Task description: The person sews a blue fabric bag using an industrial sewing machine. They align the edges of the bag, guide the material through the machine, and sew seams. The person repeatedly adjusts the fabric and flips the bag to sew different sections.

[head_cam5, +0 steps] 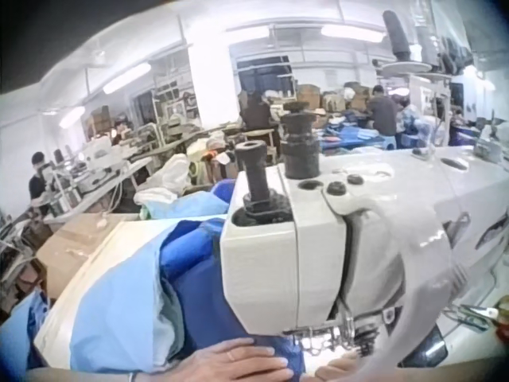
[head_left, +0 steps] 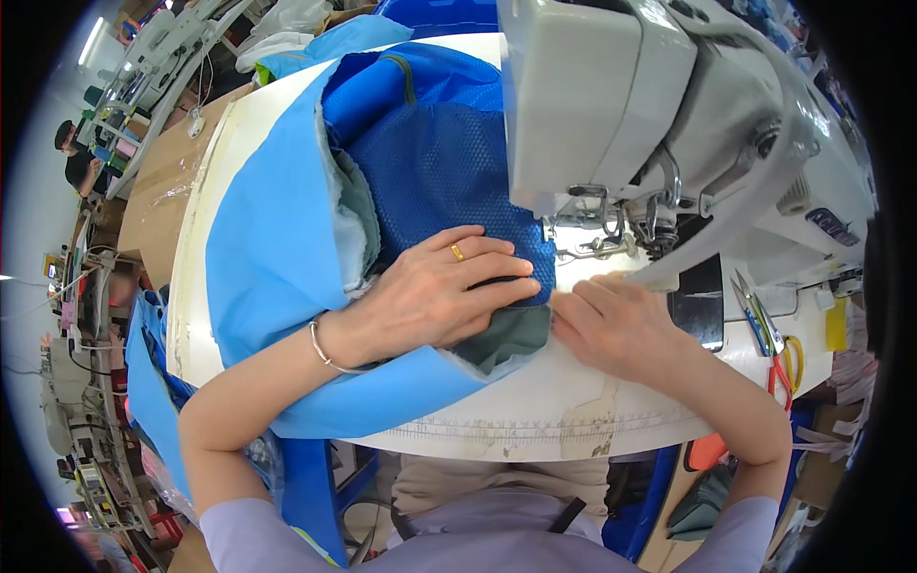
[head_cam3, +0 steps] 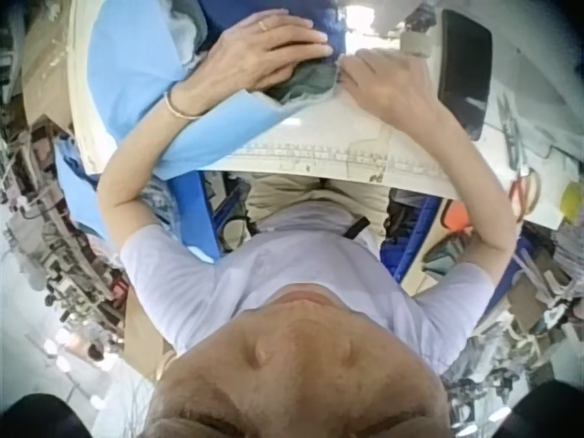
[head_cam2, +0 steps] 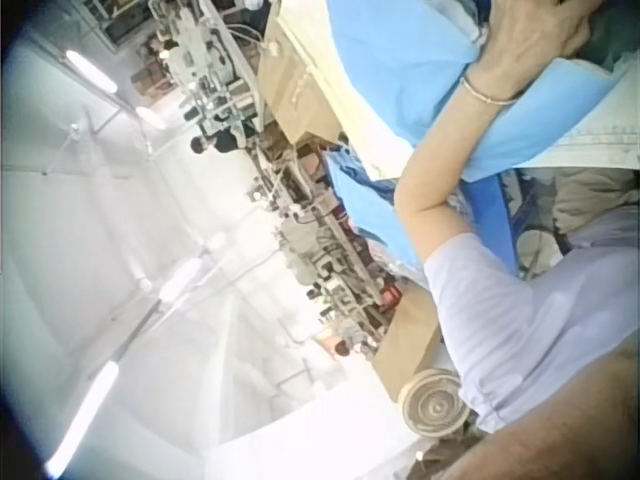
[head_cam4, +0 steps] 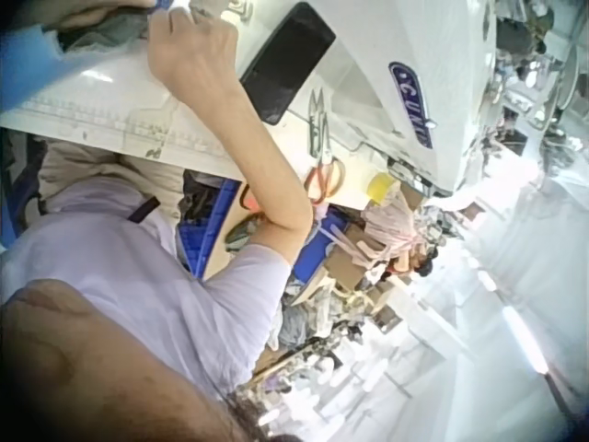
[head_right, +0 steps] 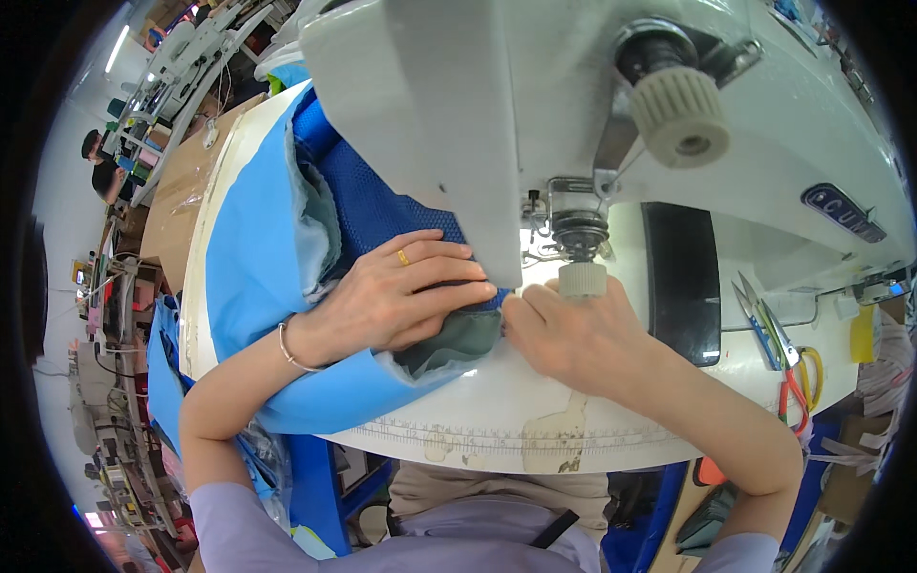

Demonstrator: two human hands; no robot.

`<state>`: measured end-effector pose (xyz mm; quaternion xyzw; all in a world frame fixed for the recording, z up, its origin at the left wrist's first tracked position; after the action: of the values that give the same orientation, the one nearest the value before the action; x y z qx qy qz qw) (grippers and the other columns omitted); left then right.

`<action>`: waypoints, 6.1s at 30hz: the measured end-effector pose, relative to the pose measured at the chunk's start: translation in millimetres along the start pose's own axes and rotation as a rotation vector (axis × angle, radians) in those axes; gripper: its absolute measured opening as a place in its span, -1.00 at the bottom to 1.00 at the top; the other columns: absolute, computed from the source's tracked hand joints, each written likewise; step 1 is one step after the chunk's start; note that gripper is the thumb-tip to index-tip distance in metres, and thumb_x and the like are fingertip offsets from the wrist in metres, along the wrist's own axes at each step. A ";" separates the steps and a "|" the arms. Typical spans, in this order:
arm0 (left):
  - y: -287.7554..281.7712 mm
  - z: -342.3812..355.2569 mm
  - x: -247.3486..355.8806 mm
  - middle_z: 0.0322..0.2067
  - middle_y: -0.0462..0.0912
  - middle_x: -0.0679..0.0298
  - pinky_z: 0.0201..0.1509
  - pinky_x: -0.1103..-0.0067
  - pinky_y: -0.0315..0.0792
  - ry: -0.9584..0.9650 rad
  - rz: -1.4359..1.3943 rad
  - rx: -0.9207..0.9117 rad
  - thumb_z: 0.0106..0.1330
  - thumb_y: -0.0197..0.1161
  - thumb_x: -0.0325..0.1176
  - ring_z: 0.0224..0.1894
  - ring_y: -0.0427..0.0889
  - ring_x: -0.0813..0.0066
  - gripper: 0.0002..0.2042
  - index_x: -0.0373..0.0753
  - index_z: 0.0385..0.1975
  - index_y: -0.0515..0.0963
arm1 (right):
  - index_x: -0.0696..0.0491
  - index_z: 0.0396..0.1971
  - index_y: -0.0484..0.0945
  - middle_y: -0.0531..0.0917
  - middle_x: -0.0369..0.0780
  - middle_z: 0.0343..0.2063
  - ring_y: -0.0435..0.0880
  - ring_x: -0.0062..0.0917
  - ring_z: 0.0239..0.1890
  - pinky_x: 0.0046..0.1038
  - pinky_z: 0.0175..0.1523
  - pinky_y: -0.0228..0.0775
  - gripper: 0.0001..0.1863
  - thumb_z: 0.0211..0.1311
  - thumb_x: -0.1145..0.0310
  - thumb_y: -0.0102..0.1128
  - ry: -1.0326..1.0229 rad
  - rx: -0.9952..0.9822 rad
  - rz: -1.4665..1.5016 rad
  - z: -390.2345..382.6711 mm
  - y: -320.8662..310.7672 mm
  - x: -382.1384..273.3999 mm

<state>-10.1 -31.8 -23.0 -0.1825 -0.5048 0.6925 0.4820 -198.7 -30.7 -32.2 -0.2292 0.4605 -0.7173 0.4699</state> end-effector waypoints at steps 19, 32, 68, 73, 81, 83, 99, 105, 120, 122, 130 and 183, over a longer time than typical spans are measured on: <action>-5.8 12.5 -22.5 0.09 0.65 0.28 0.22 0.27 0.54 0.031 -0.016 -0.053 0.06 0.32 -0.49 0.09 0.64 0.19 -0.55 -0.10 0.03 0.69 | 0.09 -0.09 0.69 0.45 -0.36 -0.52 0.53 -0.57 -0.48 -0.47 -0.38 0.38 -0.63 0.05 0.37 0.39 0.061 0.087 -0.148 -5.3 -13.1 -13.1; -22.5 39.2 18.9 -0.09 0.70 0.26 -0.07 0.40 0.58 -0.150 0.189 -0.286 0.19 0.36 -0.46 -0.17 0.70 0.20 -0.73 -0.24 -0.08 0.69 | 0.14 -0.56 0.61 0.48 -0.25 -0.55 0.48 -0.42 -0.38 -0.42 -0.22 0.38 -0.87 -0.08 0.38 0.24 -0.127 0.102 0.277 -10.3 -9.8 -99.9; 2.6 23.0 22.7 -0.20 0.70 0.23 -0.23 0.47 0.46 -0.305 0.139 -0.116 0.13 0.31 -0.65 -0.30 0.64 0.29 -0.61 -0.21 -0.02 0.71 | 0.12 -0.59 0.63 0.54 -0.33 -0.56 0.54 -0.52 -0.37 -0.48 -0.39 0.25 -0.84 -0.08 0.33 0.29 -0.236 0.188 0.385 -2.5 -36.5 -86.3; -1.1 19.3 21.4 -0.22 0.62 0.27 -0.20 0.42 0.50 -0.091 0.261 -0.020 0.03 0.33 -0.55 -0.25 0.60 0.27 -0.59 -0.20 -0.03 0.68 | 0.20 -0.04 0.58 0.55 -0.27 -0.44 0.56 -0.51 -0.36 -0.50 -0.31 0.45 -0.57 0.07 0.34 0.25 -0.157 0.087 0.507 -14.6 -15.4 -75.1; 7.3 21.0 7.7 -0.28 0.57 0.34 -0.28 0.40 0.46 0.009 0.307 0.028 0.03 0.36 -0.45 -0.30 0.61 0.38 -0.66 -0.18 -0.11 0.66 | 0.16 0.15 0.52 0.60 -0.18 -0.34 0.65 -0.33 -0.30 -0.33 -0.20 0.54 -0.47 0.15 0.39 0.38 0.188 -0.082 0.754 -2.6 -6.7 -52.1; 10.5 21.5 0.0 -0.24 0.62 0.37 -0.26 0.40 0.48 -0.004 0.315 0.008 0.09 0.34 -0.42 -0.30 0.62 0.42 -0.72 -0.17 -0.15 0.67 | 0.15 0.09 0.56 0.62 -0.17 -0.32 0.66 -0.30 -0.29 -0.32 -0.19 0.55 -0.53 0.16 0.41 0.39 0.229 -0.101 0.799 -2.7 -3.7 -47.6; 3.8 22.0 -18.0 -0.19 0.62 0.29 -0.01 0.44 0.53 -0.023 0.160 0.149 0.05 0.35 -0.52 -0.15 0.60 0.33 -0.74 -0.18 -0.22 0.69 | 0.05 -0.17 0.69 0.67 -0.33 -0.29 0.61 -0.52 -0.32 -0.49 -0.25 0.52 -0.69 0.04 0.39 0.48 -0.003 0.116 0.333 -5.2 -9.7 -50.3; 4.5 20.0 -22.2 -0.18 0.62 0.31 0.00 0.44 0.52 -0.027 0.129 0.162 0.09 0.34 -0.51 -0.15 0.60 0.34 -0.76 -0.17 -0.21 0.69 | 0.03 -0.16 0.69 0.67 -0.33 -0.31 0.61 -0.52 -0.33 -0.48 -0.27 0.53 -0.68 0.04 0.38 0.49 0.040 0.108 0.371 -2.6 -10.1 -47.2; 4.8 24.0 -17.3 -0.18 0.59 0.30 0.03 0.45 0.48 0.079 0.273 0.016 0.23 0.24 -0.38 -0.10 0.59 0.38 -0.70 -0.08 -0.02 0.63 | 0.06 -0.12 0.69 0.68 -0.30 -0.28 0.62 -0.46 -0.38 -0.46 -0.32 0.52 -0.62 -0.03 0.51 0.50 0.018 0.109 0.403 -1.5 -4.0 -49.2; 3.9 24.8 -11.3 -0.14 0.57 0.26 0.06 0.43 0.47 0.049 0.308 -0.035 0.24 0.21 -0.39 -0.06 0.58 0.34 -0.67 -0.08 0.03 0.60 | 0.06 -0.13 0.70 0.69 -0.29 -0.29 0.63 -0.45 -0.39 -0.46 -0.33 0.52 -0.63 -0.03 0.52 0.50 0.029 0.112 0.421 -1.8 -4.9 -48.9; 6.2 20.3 -9.9 0.01 0.58 0.22 0.15 0.37 0.53 -0.052 0.228 -0.054 0.15 0.26 -0.46 0.04 0.60 0.21 -0.62 -0.08 0.01 0.63 | 0.06 -0.17 0.72 0.71 -0.25 -0.30 0.65 -0.41 -0.40 -0.43 -0.34 0.53 -0.66 -0.03 0.56 0.48 0.080 0.100 0.513 0.8 -7.9 -43.2; -229.2 -214.9 129.0 0.04 0.68 0.09 0.13 0.55 0.52 -0.675 0.187 1.152 0.35 0.02 -0.66 0.01 0.67 0.44 -0.72 -0.39 -0.05 0.64 | 0.22 -0.24 0.64 0.64 0.02 0.01 0.57 -0.13 0.15 -0.10 0.34 0.39 -0.71 -0.01 0.44 0.30 -0.039 0.119 0.561 -81.8 22.5 -207.1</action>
<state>199.2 196.5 116.7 0.2871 -0.1601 0.9090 0.2564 -156.7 186.1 -68.9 -0.0785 0.4537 -0.5804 0.6716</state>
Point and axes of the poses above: each hand's wrist, its own z-axis towards the middle knuckle, its own y-axis out of the palm, x = y × z, the point moved 5 cm from there along z, towards the middle knuckle
